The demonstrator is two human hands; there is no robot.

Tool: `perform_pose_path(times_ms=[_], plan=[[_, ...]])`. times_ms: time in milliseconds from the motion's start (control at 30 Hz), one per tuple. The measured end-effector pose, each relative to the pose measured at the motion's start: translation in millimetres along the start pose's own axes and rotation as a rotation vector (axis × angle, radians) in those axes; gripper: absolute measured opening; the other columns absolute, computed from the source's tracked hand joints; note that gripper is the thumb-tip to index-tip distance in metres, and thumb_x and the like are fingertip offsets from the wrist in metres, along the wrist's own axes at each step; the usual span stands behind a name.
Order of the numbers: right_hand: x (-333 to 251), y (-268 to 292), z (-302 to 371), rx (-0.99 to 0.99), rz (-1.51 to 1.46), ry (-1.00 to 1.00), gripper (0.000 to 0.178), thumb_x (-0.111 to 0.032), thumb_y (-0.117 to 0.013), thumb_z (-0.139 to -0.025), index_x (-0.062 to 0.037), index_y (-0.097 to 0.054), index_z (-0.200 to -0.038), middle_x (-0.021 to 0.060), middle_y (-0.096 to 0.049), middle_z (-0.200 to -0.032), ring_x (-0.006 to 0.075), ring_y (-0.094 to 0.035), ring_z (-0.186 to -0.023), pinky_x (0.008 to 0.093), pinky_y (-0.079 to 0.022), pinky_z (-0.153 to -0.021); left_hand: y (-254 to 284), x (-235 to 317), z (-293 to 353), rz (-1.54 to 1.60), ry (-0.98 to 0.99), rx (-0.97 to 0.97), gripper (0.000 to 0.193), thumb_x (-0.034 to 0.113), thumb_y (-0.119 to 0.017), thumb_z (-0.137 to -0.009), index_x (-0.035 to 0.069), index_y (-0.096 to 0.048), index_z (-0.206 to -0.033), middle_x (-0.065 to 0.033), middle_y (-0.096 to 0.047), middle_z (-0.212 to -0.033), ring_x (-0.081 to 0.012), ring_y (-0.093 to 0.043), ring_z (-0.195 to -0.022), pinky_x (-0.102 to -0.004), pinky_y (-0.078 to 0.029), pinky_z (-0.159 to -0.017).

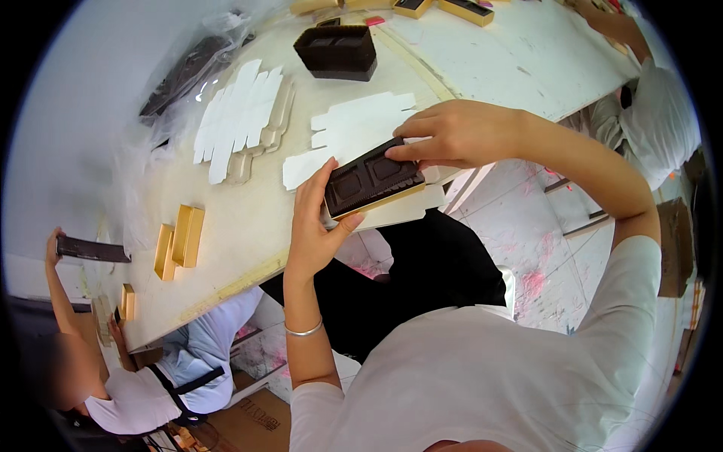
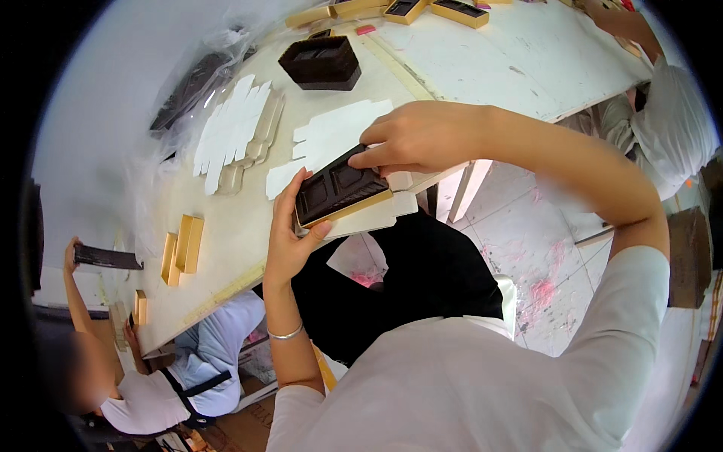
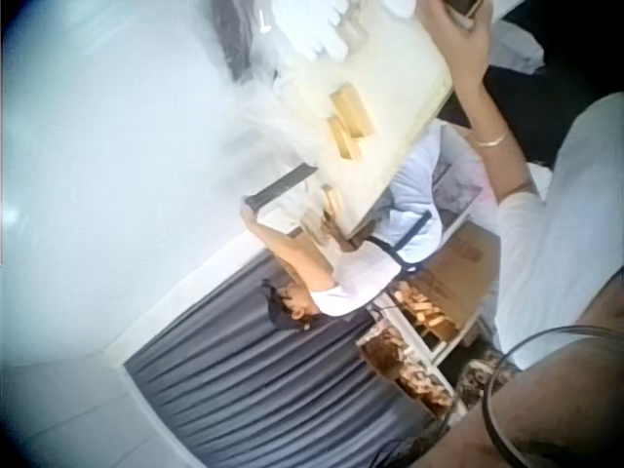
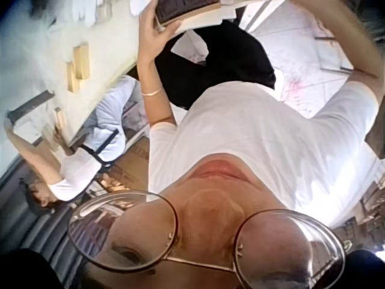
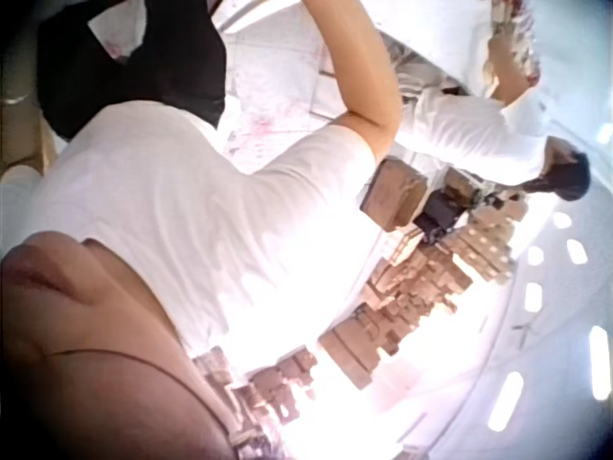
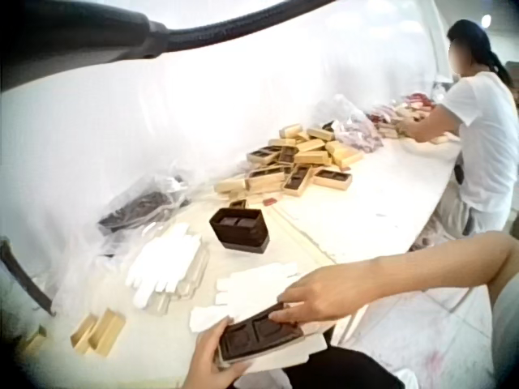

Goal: The person folds white cardboard pieces into small rectangular boxes and inserts black rectangular inserts into each one. The person repeatedly picks up a flat cardboard piece, folds it into a box shape, places a black insert inside, and sets the completed unit aside on the table.

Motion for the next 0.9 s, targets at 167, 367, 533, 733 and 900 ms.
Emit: perform_pose_path(times_ms=[167, 367, 533, 733, 900], plan=[[2, -21, -9, -0.283, 0.282, 0.102, 0.041, -0.021, -0.061, -0.083, 0.0007, -0.06, -0.118, 0.0191, -0.061, -0.103, 0.0288, -0.062, -0.094, 0.0376, -0.051, -0.075, -3, 4, -4, 0.021, -0.008, -0.023, 0.077, 0.019, -0.075, -0.077, 0.004, -0.037, -0.143, -0.0149, -0.047, -0.134, -0.0284, -0.043, -0.125, -0.0381, -0.036, -0.105], [-17, -27, 9, 0.027, 0.065, -0.108, 0.076, -0.055, -0.057, -0.081, 0.0003, -0.047, -0.133, 0.0288, -0.026, -0.148, 0.0393, -0.033, -0.136, 0.0507, -0.029, -0.108, -1, 4, 0, -0.089, -0.031, -0.028, 0.077, 0.018, -0.072, -0.08, 0.003, -0.033, -0.145, -0.0161, -0.044, -0.136, -0.0271, -0.043, -0.126, -0.0371, -0.034, -0.106], [-19, -44, 10, 0.199, 0.095, -0.19, 0.053, -0.036, -0.061, -0.086, -0.0046, -0.052, -0.127, 0.0261, -0.038, -0.139, 0.0383, -0.044, -0.124, 0.0454, -0.038, -0.102, -3, 14, 0, -0.216, -0.078, -0.028, 0.078, 0.022, -0.072, -0.079, 0.001, -0.033, -0.143, -0.0197, -0.045, -0.135, -0.0361, -0.043, -0.123, -0.042, -0.034, -0.104], [-18, -26, 16, 0.251, -0.07, -0.151, 0.042, -0.025, -0.066, -0.084, -0.0039, -0.058, -0.12, 0.0213, -0.05, -0.115, 0.0344, -0.053, -0.109, 0.0418, -0.044, -0.092, -6, 17, 0, -0.209, -0.183, 0.065, 0.081, 0.053, -0.057, -0.087, -0.001, -0.032, -0.142, -0.0226, -0.039, -0.141, -0.0388, -0.04, -0.127, -0.0449, -0.031, -0.107], [26, 49, 22, 0.335, 0.285, -0.107, 0.047, -0.027, -0.066, -0.084, -0.0111, -0.057, -0.127, 0.0207, -0.051, -0.126, 0.0339, -0.053, -0.11, 0.0438, -0.043, -0.094, 8, 16, 14, -0.136, -0.209, 0.203, 0.088, 0.068, -0.043, -0.088, -0.003, -0.038, -0.138, -0.0231, -0.042, -0.14, -0.0403, -0.039, -0.129, -0.0465, -0.03, -0.107]])
Point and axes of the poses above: each hand's wrist, its own z-axis away from the middle knuckle, its own y-axis out of the back of the hand, x = y × z, the point moved 8 cm from there along -z, towards the middle knuckle
